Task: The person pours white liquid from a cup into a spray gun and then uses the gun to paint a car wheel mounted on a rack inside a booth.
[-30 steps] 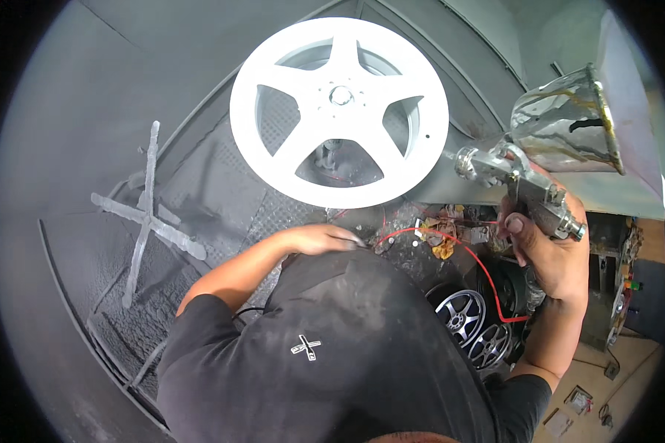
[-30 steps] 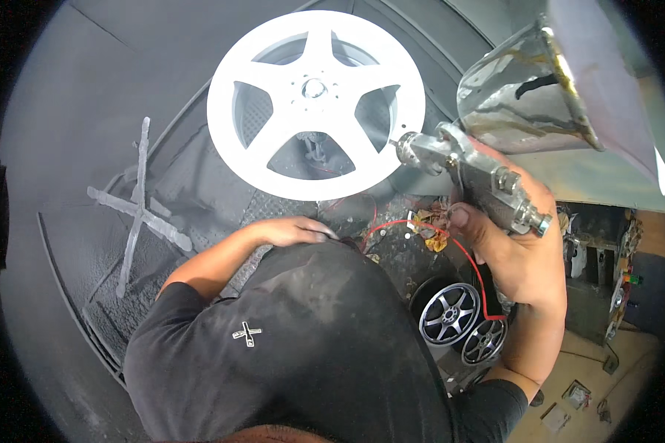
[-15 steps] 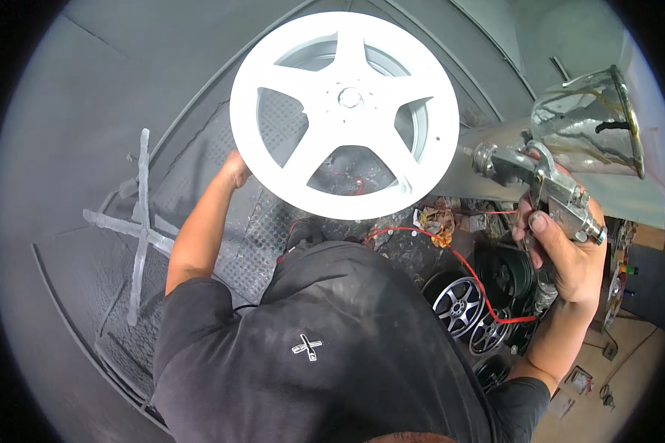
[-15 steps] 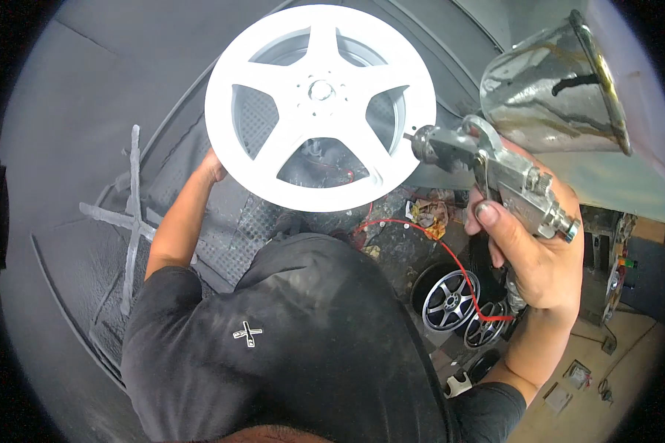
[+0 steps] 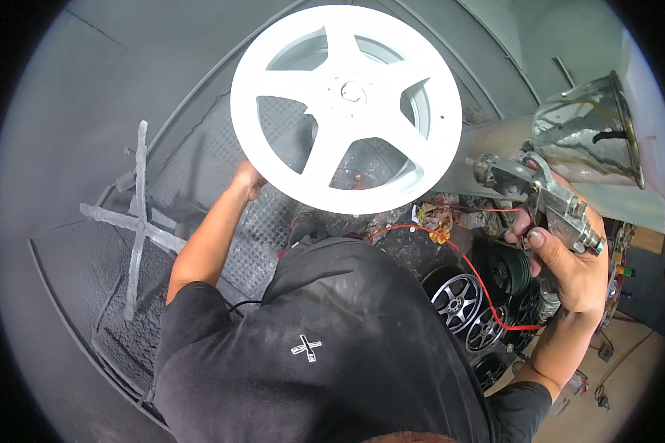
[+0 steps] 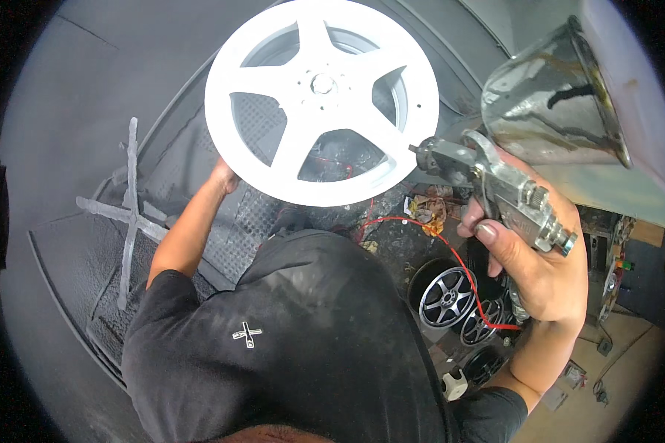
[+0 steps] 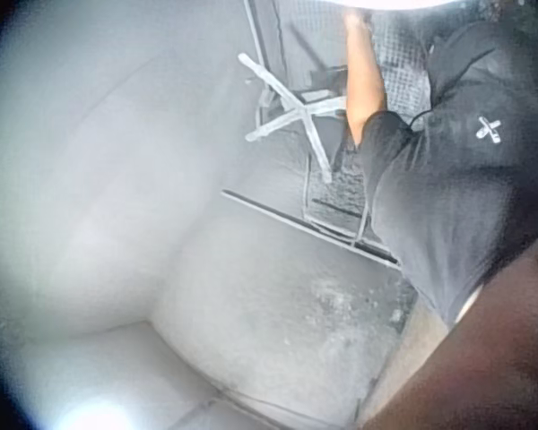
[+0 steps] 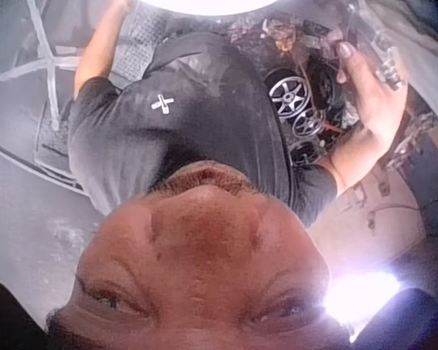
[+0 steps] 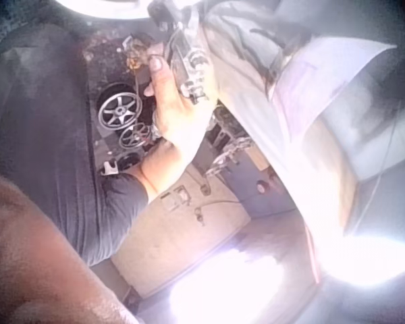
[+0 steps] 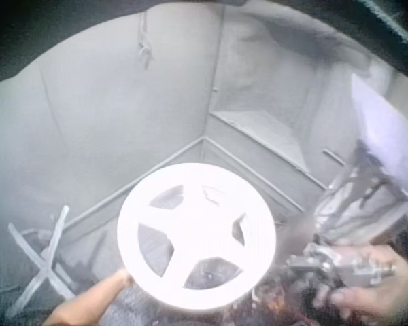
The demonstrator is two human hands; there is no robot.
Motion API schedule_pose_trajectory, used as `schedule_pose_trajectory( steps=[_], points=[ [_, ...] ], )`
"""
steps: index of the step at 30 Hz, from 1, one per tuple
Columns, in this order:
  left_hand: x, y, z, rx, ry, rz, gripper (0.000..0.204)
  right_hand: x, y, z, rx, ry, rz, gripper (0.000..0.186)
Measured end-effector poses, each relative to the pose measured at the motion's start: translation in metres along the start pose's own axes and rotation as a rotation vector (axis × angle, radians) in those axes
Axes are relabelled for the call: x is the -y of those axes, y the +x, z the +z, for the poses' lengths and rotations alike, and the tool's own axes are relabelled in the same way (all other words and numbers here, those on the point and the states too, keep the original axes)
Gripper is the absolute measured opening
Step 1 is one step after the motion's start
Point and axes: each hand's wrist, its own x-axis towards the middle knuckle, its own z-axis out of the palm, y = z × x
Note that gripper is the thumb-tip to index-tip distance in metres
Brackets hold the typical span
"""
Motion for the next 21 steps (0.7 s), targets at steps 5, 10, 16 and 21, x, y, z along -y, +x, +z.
schedule_pose_trajectory(
  steps=[5, 10, 16, 21],
  points=[
    [0.047, -0.026, 0.021, -0.021, -0.057, -0.017, 0.037, 0.001, 0.008, 0.007, 0.011, -0.121, 0.035, 0.054],
    [0.038, -0.096, 0.073, 0.022, -0.004, -0.154, 0.037, -0.002, 0.011, 0.005, 0.018, -0.143, 0.028, 0.054],
    [0.09, -0.068, 0.042, 0.4, 0.483, -0.173, 0.044, 0.003, 0.015, 0.009, 0.047, -0.092, -0.045, 0.054],
    [0.077, -0.024, 0.017, 0.079, 0.182, -0.079, 0.034, 0.008, 0.018, 0.014, 0.05, -0.173, -0.075, 0.054]
  ],
)
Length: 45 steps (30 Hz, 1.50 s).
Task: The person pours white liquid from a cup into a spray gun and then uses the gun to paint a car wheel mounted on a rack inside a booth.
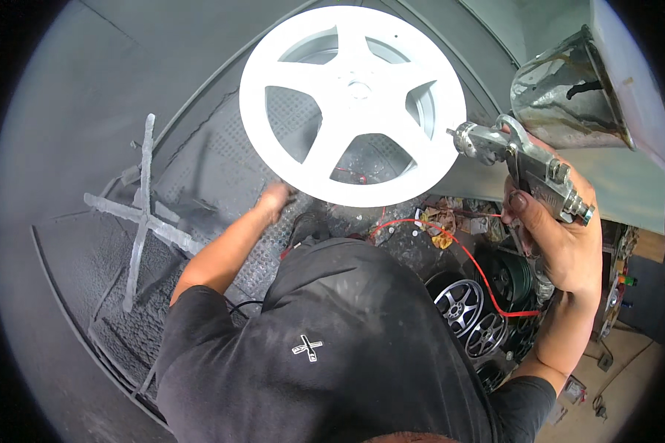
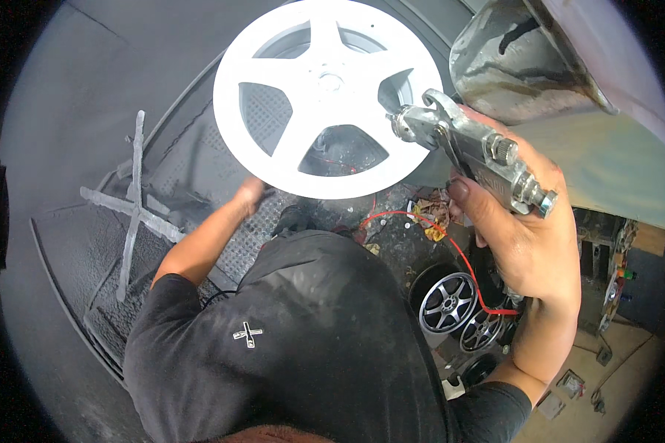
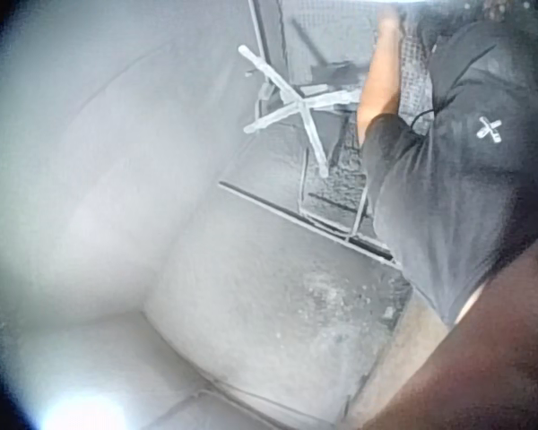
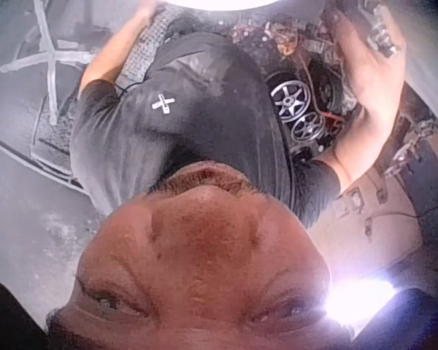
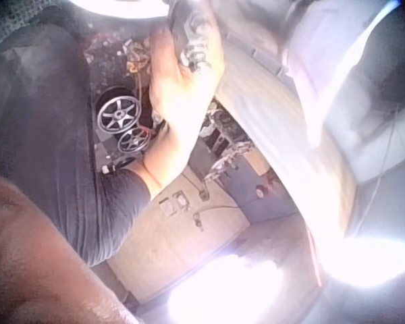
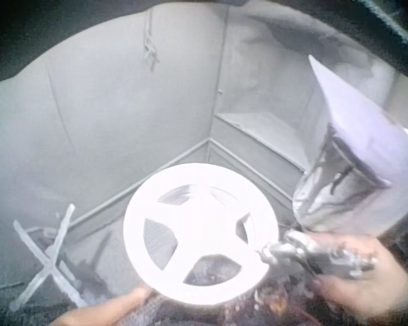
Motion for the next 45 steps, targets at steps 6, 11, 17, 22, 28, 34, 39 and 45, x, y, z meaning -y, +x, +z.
schedule_pose_trajectory(
  steps=[6, 11, 17, 22, 28, 34, 39, 45],
  points=[
    [-0.058, 0.011, -0.023, -0.08, -0.214, 0.134, 0.032, 0.001, 0.006, 0.0, 0.047, 0.026, -0.033, 0.051],
    [-0.013, -0.003, 0.006, -0.076, -0.201, 0.017, 0.023, -0.005, 0.017, 0.005, -0.071, -0.071, -0.12, 0.047],
    [0.029, -0.029, 0.048, 0.039, -0.292, -0.114, 0.026, -0.003, 0.011, -0.011, -0.083, -0.117, 0.026, 0.047],
    [0.014, -0.051, 0.046, 0.202, -0.132, -0.182, 0.025, -0.01, -0.006, -0.016, -0.032, -0.093, 0.101, 0.053],
    [0.006, 0.019, -0.014, -0.129, -0.327, 0.068, 0.024, -0.004, -0.009, -0.013, 0.023, 0.024, 0.041, 0.054],
    [-0.034, 0.016, -0.024, -0.117, -0.252, 0.087, 0.022, -0.005, -0.004, -0.009, -0.026, -0.012, 0.061, 0.052],
    [-0.001, -0.016, 0.023, -0.137, -0.332, 0.027, 0.021, -0.002, -0.005, -0.003, 0.013, 0.046, 0.025, 0.054],
    [0.017, -0.051, 0.057, 0.059, -0.233, -0.093, 0.027, 0.001, 0.002, 0.0, 0.036, 0.033, 0.013, 0.05]
  ],
)
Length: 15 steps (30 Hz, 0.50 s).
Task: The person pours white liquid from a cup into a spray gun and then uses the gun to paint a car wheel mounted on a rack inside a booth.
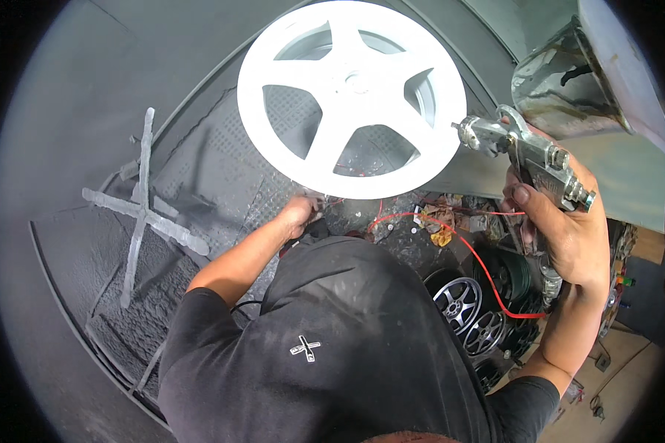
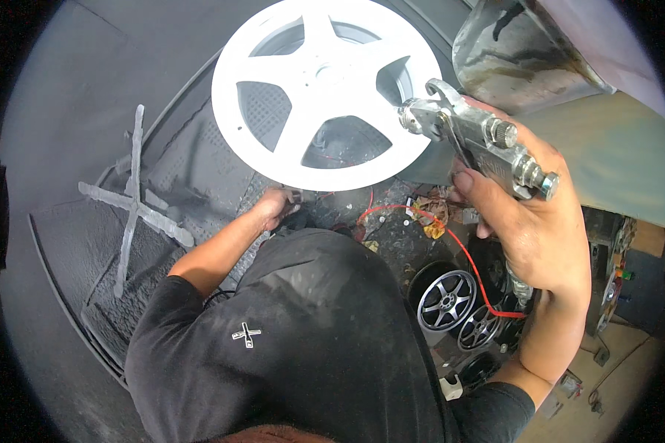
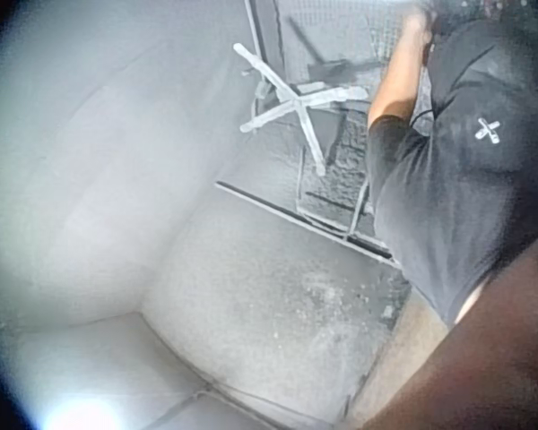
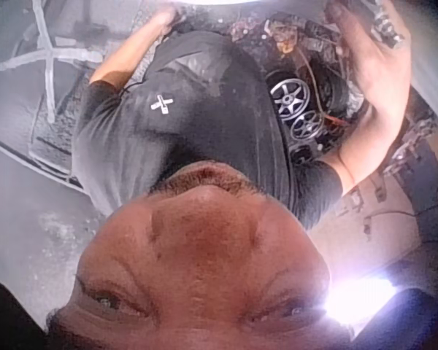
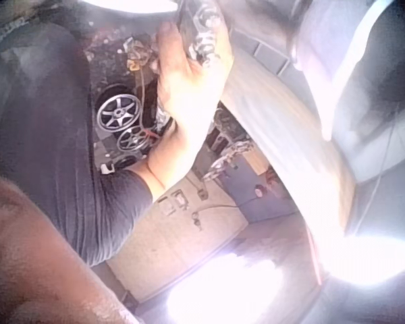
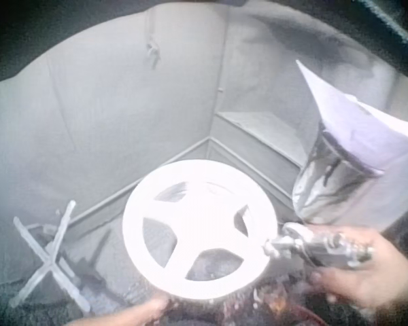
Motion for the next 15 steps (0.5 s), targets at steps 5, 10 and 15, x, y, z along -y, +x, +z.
schedule_pose_trajectory(
  steps=[5, 10, 15],
  points=[
    [0.004, 0.029, -0.034, -0.018, 0.025, -0.072, 0.021, 0.007, 0.002, 0.007, -0.062, -0.024, -0.006, 0.047],
    [-0.049, 0.047, -0.064, -0.167, -0.017, 0.12, 0.022, 0.009, 0.009, 0.01, -0.007, -0.099, -0.026, 0.046],
    [-0.066, 0.037, -0.058, -0.117, -0.018, 0.18, 0.025, 0.006, 0.012, 0.014, -0.088, -0.023, -0.09, 0.042]
  ],
)
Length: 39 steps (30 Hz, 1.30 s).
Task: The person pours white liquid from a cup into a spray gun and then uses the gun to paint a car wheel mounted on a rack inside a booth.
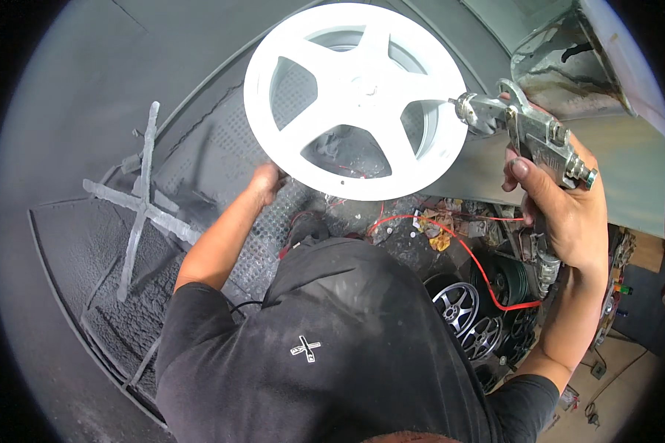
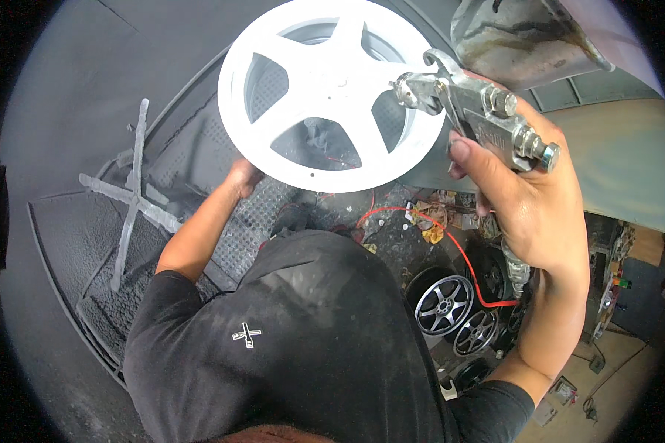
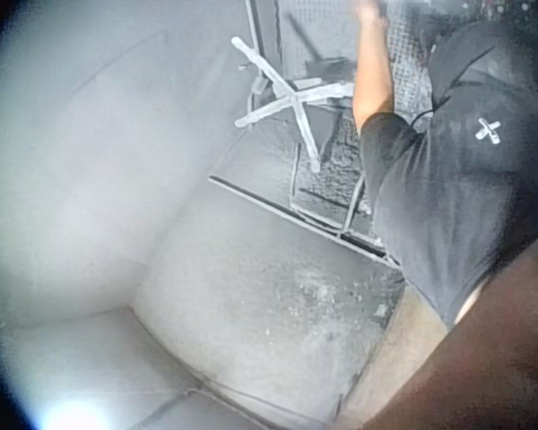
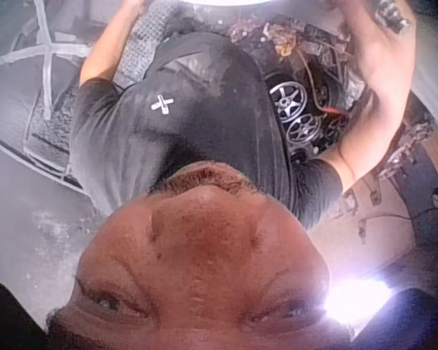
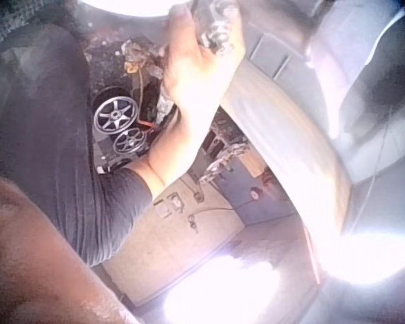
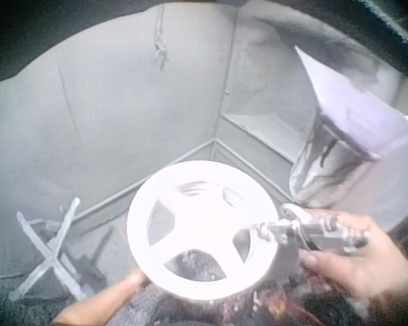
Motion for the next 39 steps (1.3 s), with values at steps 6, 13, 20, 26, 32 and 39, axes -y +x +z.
schedule_pose_trajectory(
  steps=[6, 13, 20, 26, 32, 39],
  points=[
    [0.057, -0.022, 0.032, 0.076, -0.01, -0.143, 0.024, -0.002, -0.005, -0.017, -0.012, -0.139, 0.043, 0.046],
    [0.088, -0.06, 0.052, 0.739, 0.747, 0.123, 0.035, -0.009, -0.035, -0.026, 0.02, -0.011, 0.125, 0.058],
    [0.045, -0.076, 0.054, 0.939, 1.397, -0.056, 0.048, -0.011, -0.045, -0.025, -0.034, 0.037, 0.047, 0.063],
    [0.064, 0.008, -0.02, 0.335, 0.855, 0.107, 0.026, -0.011, -0.045, -0.046, -0.098, -0.105, 0.086, 0.053],
    [0.023, 0.007, -0.008, -0.004, 0.04, 0.035, 0.023, -0.015, -0.062, -0.038, -0.034, 0.027, 0.172, 0.061],
    [0.066, -0.041, 0.064, -0.013, -0.15, -0.207, 0.022, -0.014, -0.052, -0.029, -0.036, -0.049, 0.02, 0.065]
  ],
)
